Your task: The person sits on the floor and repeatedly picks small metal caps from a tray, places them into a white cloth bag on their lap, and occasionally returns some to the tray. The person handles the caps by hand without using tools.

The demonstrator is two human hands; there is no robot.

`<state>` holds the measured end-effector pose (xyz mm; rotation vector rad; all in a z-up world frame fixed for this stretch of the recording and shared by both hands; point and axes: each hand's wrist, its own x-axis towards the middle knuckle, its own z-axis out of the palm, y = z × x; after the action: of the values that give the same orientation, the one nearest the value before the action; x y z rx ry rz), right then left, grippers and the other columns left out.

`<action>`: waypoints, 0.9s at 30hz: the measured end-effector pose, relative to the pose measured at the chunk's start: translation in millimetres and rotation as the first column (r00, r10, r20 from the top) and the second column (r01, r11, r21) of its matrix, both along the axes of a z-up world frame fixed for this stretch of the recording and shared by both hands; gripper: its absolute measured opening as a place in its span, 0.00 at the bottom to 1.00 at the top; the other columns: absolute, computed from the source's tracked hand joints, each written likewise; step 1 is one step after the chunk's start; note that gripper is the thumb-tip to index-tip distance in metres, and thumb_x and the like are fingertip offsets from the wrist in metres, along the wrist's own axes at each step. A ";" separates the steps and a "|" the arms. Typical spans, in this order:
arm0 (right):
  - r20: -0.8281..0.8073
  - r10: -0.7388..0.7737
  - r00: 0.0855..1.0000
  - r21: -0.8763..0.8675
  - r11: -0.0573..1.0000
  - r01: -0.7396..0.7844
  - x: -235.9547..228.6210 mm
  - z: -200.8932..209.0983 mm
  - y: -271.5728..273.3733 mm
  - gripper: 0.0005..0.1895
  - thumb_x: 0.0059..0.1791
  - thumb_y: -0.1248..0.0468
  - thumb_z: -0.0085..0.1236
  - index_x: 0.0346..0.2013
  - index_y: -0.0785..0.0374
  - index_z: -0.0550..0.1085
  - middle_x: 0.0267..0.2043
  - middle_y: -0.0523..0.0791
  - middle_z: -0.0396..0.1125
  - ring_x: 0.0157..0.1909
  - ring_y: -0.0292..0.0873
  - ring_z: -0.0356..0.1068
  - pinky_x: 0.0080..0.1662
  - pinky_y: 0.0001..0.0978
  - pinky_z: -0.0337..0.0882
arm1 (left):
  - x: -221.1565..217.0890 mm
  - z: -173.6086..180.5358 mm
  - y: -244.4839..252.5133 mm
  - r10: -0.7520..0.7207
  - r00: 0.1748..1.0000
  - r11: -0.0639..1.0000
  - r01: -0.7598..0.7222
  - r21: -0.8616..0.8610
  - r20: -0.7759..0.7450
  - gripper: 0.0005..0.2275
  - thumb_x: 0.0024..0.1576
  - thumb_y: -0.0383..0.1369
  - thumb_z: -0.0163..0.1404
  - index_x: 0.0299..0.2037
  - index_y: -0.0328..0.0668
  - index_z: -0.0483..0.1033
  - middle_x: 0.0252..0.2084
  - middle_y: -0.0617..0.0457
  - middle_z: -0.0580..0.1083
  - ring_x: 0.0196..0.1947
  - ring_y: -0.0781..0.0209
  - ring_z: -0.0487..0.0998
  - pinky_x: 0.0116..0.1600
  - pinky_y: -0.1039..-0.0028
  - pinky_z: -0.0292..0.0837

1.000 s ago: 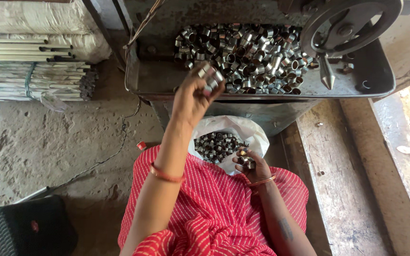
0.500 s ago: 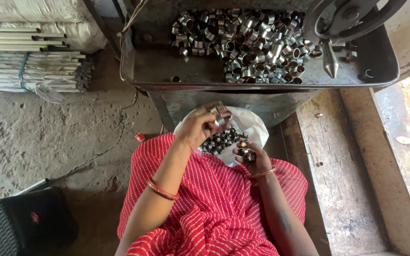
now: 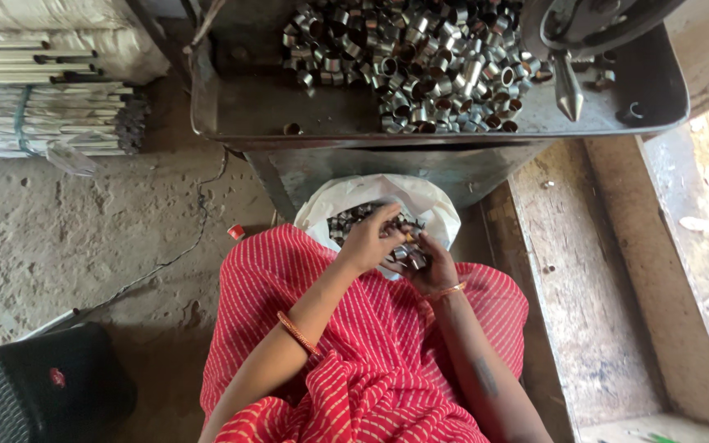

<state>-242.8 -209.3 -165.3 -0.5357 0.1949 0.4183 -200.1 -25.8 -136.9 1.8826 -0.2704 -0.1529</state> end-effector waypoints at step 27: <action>0.827 0.135 0.545 -0.490 -0.301 0.818 91.2 136.1 -59.0 0.13 0.59 0.58 0.59 0.55 0.60 0.71 0.48 0.48 0.65 0.45 0.45 0.65 0.51 0.43 0.70 | 180.5 141.8 77.3 0.339 0.913 0.650 -0.401 0.645 0.227 0.42 0.42 0.33 0.70 0.69 0.48 0.60 0.66 0.35 0.55 0.59 0.31 0.67 0.56 0.55 0.74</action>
<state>-151.7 -268.3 -29.2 -2.1673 -0.0511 -0.9731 -19.6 51.5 4.9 2.6503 0.1601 0.1394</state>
